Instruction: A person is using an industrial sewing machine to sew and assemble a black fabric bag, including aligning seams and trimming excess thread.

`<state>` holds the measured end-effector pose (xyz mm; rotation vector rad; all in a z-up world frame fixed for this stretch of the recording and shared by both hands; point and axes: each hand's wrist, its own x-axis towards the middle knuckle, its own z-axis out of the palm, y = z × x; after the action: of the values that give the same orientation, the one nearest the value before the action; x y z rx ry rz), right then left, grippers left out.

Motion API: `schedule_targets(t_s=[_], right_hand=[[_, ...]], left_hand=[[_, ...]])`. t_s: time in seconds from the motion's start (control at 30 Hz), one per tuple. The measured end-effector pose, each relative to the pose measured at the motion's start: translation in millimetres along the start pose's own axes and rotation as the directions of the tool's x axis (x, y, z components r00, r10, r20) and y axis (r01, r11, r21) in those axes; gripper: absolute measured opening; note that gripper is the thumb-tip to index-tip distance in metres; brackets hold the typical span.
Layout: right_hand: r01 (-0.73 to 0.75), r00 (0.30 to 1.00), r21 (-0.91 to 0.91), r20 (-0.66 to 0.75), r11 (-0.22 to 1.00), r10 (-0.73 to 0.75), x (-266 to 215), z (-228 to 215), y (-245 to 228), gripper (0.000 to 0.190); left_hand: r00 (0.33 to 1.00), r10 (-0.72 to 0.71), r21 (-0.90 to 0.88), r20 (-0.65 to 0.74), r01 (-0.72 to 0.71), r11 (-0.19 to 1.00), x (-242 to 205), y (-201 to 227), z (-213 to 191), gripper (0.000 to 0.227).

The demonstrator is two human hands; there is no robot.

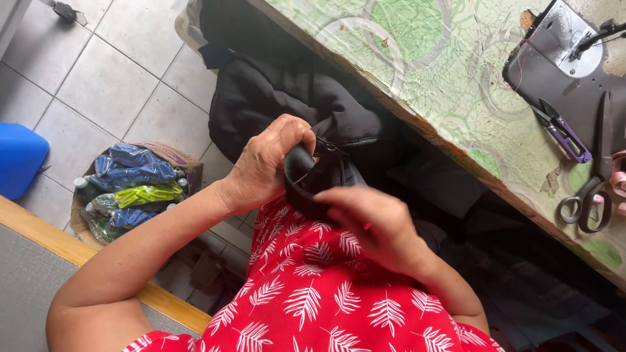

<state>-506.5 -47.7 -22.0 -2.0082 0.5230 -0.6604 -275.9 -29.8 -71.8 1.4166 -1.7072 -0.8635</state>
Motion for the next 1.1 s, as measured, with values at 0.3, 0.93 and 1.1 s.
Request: schedule_targets(t_s=[0.3,0.93,1.1], right_hand=[[-0.246,0.931,-0.036,-0.287,0.969,0.226,-11,1,64,0.029],[-0.331,0.741,0.669,-0.252,0.665,0.623,-6,8,67,0.01],[-0.314,0.744,0.666,-0.27,0.676,0.611,-9,6,68,0.01]], left_hand=[[0.99,0.114,-0.132,-0.089,-0.125,0.983,0,9,10,0.029],[0.975,0.063,-0.24,0.214,-0.01,0.971,14,43,-32,0.025],[0.916,0.037,-0.249,0.399,0.069,0.966,17,46,-47,0.044]])
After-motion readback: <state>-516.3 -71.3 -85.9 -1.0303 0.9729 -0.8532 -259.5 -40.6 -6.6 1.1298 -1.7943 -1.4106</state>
